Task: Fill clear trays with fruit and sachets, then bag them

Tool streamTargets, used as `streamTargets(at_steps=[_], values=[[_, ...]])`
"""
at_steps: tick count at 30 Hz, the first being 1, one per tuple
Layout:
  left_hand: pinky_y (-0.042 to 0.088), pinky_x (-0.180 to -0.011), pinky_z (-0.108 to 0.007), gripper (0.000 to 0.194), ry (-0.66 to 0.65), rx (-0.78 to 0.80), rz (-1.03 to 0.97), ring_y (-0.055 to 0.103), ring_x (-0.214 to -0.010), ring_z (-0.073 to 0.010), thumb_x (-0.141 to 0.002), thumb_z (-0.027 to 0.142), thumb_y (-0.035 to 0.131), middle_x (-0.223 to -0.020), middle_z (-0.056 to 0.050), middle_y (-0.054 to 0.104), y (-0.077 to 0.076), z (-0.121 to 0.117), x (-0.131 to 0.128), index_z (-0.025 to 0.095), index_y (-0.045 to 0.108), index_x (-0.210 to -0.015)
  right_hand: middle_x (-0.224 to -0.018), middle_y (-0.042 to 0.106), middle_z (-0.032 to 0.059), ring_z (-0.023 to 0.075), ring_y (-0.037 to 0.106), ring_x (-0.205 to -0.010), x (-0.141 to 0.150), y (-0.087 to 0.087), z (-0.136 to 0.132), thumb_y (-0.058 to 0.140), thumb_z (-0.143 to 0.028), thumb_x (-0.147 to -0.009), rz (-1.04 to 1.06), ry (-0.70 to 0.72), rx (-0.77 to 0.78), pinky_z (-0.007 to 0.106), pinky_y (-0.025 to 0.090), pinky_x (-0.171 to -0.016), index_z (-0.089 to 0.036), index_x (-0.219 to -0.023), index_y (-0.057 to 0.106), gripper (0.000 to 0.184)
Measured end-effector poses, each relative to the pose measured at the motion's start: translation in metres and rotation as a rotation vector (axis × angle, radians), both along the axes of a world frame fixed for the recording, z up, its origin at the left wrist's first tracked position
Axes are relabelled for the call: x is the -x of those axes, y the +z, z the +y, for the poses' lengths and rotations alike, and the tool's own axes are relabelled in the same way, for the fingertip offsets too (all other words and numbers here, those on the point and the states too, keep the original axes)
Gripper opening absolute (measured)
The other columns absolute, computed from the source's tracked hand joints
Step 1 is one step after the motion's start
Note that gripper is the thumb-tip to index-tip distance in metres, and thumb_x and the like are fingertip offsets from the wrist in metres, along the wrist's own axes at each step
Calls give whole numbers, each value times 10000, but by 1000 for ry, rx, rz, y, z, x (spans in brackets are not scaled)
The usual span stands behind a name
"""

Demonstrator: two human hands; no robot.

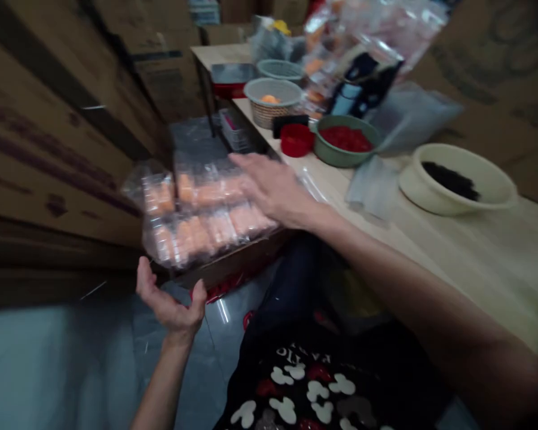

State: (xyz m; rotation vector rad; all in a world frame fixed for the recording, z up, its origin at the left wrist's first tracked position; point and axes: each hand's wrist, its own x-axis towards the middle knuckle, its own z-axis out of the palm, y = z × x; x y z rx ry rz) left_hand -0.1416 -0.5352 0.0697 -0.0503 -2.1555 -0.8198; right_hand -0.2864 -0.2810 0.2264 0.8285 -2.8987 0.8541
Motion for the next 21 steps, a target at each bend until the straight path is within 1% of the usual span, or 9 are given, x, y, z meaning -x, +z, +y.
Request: streamTargets(at_steps=[2,4,6,8,11,14,15,17,21], values=[[370,-1156,-585,770,-145,19,128,416,-1414,-368,-822,373,691,-1525,-157,420,20,37,4,204,373,-1503,-1518,494,125,276,455,-1386,-35,-13,87,417,-369,-1036,201,-281,26,485,317,-1195,-128,-1522,419,543],[419,-1122,-550,473,-356,41,129,516,-1327,-325,-856,244,643,-1405,-117,541,39,89,16,236,550,-1320,-1380,600,152,308,554,-1276,-98,-45,165,405,-351,-1025,245,-558,-30,516,424,-1108,-130,-1434,520,479],[450,-1093,-501,274,-594,62,72,579,-1244,-276,-899,172,586,-1295,-92,617,53,151,35,234,614,-1164,-1321,629,158,314,583,-1235,-180,-87,223,395,-361,-1027,264,-680,-132,514,461,-1071,-155,-1404,546,456],[481,-1035,-443,195,-839,102,2,620,-1143,-235,-945,164,525,-1182,-86,664,59,216,57,216,613,-1112,-1348,607,198,332,577,-1247,-265,-127,259,425,-377,-1015,217,-682,-290,517,479,-1046,-127,-1441,506,500],[498,-919,-402,180,-1102,349,-129,626,-994,-235,-997,236,463,-1021,-94,679,50,309,88,181,623,-1058,-1571,411,203,360,428,-1423,-366,-171,281,462,-364,-993,50,-635,-473,538,451,-1065,-150,-1591,288,658],[483,-894,-431,288,-1309,783,-214,598,-982,-280,-1021,341,431,-1021,-133,650,26,375,110,155,651,-1007,-1678,224,131,364,246,-1529,-415,-193,291,422,-271,-989,8,-716,-520,577,369,-1112,-262,-1613,250,648],[477,-907,-443,314,-1364,896,-211,588,-999,-293,-1024,363,423,-1048,-146,636,17,390,116,149,653,-1018,-1686,203,120,358,224,-1538,-421,-197,294,415,-252,-987,7,-752,-511,578,337,-1133,-279,-1606,273,636],[462,-945,-465,333,-1436,1014,-176,568,-1036,-309,-1024,381,414,-1091,-164,610,2,408,126,141,640,-1072,-1684,202,140,352,221,-1540,-425,-203,301,437,-264,-981,1,-805,-477,562,291,-1164,-255,-1594,312,626],[452,-970,-485,323,-1456,993,-122,544,-1072,-320,-1023,370,394,-1093,-166,593,-13,418,136,138,608,-1095,-1626,284,235,381,308,-1493,-424,-205,308,513,-397,-939,61,-876,-436,552,327,-1135,-139,-1569,326,706]])
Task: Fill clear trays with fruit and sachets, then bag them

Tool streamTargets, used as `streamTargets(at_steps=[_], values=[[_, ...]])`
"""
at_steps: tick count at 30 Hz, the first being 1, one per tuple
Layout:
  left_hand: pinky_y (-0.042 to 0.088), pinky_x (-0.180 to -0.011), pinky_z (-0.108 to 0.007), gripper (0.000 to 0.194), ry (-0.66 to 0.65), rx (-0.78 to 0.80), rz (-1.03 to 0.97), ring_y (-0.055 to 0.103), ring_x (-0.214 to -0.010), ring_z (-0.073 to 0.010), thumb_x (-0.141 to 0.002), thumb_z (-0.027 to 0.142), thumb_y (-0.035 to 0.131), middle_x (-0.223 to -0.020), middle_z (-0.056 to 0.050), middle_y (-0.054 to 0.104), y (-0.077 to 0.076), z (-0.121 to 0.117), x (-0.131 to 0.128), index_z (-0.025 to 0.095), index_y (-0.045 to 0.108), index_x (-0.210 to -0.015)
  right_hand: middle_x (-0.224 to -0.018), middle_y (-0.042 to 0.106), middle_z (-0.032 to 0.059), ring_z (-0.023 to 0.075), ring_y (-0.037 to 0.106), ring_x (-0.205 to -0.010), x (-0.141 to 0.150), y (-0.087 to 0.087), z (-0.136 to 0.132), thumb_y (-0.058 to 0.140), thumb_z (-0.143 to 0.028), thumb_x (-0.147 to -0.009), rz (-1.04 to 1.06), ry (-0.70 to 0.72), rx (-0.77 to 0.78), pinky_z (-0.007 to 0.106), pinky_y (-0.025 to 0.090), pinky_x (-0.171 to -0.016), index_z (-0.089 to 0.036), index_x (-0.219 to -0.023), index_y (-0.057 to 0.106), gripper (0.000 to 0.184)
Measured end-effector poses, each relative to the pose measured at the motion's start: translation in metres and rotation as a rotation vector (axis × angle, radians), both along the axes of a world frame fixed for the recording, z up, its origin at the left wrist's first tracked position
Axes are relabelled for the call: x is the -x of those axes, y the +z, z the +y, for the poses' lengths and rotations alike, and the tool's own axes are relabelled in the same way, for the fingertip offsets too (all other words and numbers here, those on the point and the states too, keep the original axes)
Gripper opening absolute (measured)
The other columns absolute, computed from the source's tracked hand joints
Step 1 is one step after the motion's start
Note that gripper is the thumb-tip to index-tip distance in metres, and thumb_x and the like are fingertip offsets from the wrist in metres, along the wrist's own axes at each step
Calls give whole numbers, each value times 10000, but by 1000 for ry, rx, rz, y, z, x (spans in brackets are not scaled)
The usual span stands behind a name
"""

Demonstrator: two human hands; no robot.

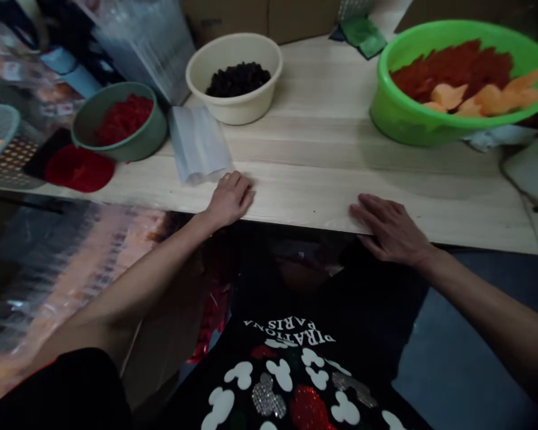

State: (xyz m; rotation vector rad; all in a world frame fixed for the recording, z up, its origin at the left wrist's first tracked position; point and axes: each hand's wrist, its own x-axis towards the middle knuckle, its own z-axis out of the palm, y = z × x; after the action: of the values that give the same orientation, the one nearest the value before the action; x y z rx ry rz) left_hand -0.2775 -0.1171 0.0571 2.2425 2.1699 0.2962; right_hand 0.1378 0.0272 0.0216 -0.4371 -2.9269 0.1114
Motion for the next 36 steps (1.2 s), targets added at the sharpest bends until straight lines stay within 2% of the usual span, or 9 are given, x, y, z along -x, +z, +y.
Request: streamTargets(at_steps=[3,8,16,25,29,32,34,36], values=[[451,-977,-495,310,1,-60,9,541,-1130,-328,-1016,364,400,-1174,-178,590,-4,0,1,149,611,-1089,-1611,312,228,377,339,-1471,-2,2,2,532,-420,-896,14,-11,25,548,352,-1114,-135,-1575,288,776],[433,-1023,-512,331,4,-69,-18,507,-1298,-332,-991,327,437,-1385,-180,547,-7,1,-2,165,575,-1244,-1610,316,218,378,334,-1471,-4,2,4,543,-413,-868,1,-20,65,548,342,-1108,-146,-1577,269,806],[417,-1038,-517,355,21,-37,4,522,-1308,-334,-971,307,451,-1385,-175,572,-8,1,-2,164,588,-1265,-1601,329,217,375,332,-1464,-5,0,5,547,-413,-846,55,-3,79,540,314,-1112,-141,-1564,288,811],[416,-1037,-539,361,35,-2,22,522,-1294,-345,-955,299,429,-1371,-178,579,-1,3,-7,167,591,-1249,-1594,350,204,390,365,-1424,-4,0,3,536,-394,-825,124,-11,94,545,310,-1096,-140,-1528,349,771],[432,-1016,-548,365,27,-3,26,531,-1280,-354,-936,278,452,-1367,-180,585,-4,0,-2,183,587,-1262,-1607,330,202,397,357,-1433,-4,2,2,557,-368,-829,98,-22,114,554,309,-1105,-151,-1544,316,786],[443,-1010,-556,352,14,-7,17,537,-1277,-358,-940,282,444,-1358,-189,585,-6,-1,0,180,587,-1245,-1609,309,227,407,324,-1449,-3,2,3,572,-357,-821,76,-21,143,563,295,-1116,-109,-1530,339,787],[434,-1023,-581,314,9,-43,-19,536,-1267,-364,-927,313,477,-1341,-183,584,5,4,-13,192,601,-1189,-1598,311,255,405,306,-1459,-3,2,3,576,-343,-809,67,-27,154,559,290,-1123,-66,-1509,376,779],[448,-1005,-586,241,18,-119,-152,559,-1204,-349,-900,354,537,-1257,-150,608,34,11,-44,224,611,-1090,-1590,316,270,396,288,-1470,-4,3,2,573,-329,-797,64,-40,162,559,285,-1128,-46,-1501,397,778]])
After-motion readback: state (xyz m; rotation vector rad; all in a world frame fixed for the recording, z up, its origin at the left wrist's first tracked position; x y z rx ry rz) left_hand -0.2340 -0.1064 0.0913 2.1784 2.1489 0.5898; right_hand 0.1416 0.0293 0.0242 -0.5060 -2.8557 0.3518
